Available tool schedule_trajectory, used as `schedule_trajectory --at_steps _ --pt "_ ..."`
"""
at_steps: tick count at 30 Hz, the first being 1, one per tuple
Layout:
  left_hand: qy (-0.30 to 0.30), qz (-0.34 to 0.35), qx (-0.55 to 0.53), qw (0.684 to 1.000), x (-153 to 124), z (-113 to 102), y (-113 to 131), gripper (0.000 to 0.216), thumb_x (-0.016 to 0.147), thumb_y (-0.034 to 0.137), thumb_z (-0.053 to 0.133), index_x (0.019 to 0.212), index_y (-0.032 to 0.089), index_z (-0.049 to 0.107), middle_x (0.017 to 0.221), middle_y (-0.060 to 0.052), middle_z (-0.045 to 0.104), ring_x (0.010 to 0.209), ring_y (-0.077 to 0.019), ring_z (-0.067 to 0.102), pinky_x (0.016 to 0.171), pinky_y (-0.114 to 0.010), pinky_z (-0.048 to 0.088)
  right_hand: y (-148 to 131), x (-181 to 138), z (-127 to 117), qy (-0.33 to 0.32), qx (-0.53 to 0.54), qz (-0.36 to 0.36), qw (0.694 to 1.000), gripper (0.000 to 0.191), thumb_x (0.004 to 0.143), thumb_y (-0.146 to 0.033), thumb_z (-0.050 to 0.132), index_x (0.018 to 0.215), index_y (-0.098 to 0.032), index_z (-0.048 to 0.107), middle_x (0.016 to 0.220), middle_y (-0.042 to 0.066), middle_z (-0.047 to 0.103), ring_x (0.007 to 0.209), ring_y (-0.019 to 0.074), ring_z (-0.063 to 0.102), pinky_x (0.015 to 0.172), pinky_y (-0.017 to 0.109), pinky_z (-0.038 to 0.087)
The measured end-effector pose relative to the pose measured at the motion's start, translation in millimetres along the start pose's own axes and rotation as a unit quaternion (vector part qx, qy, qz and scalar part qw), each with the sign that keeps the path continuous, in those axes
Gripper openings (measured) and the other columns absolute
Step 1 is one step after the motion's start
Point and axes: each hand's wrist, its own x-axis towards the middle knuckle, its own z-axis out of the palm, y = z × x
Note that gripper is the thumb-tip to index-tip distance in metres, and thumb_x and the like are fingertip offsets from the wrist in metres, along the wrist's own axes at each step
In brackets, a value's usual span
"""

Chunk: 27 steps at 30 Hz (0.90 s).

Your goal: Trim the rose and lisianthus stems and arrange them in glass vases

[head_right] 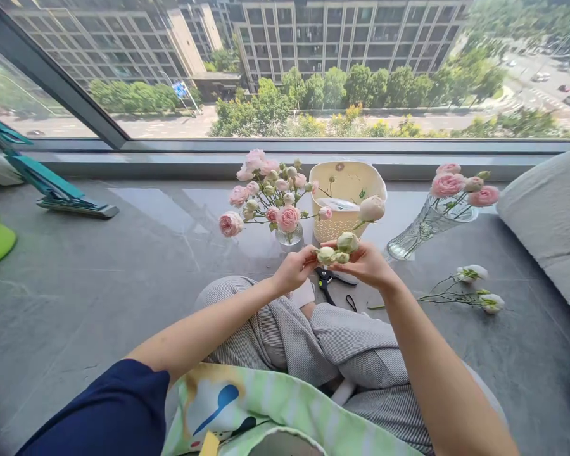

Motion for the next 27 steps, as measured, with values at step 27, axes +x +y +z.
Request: schedule_trajectory --at_steps 27 --pt "0.190 -0.226 0.012 0.955 16.2 -121.5 -68.1 0.049 0.062 -0.007 0.053 0.098 0.020 0.073 0.107 -0.004 0.070 0.115 -0.0275 0.057 0.110 -0.040 0.033 23.2 42.4 94.4 0.211 -0.204 -0.172 0.940 0.013 0.081 -0.036 0.066 0.080 -0.024 0.065 0.080 0.003 0.066 0.075 0.0182 0.063 0.069 0.036 0.054"
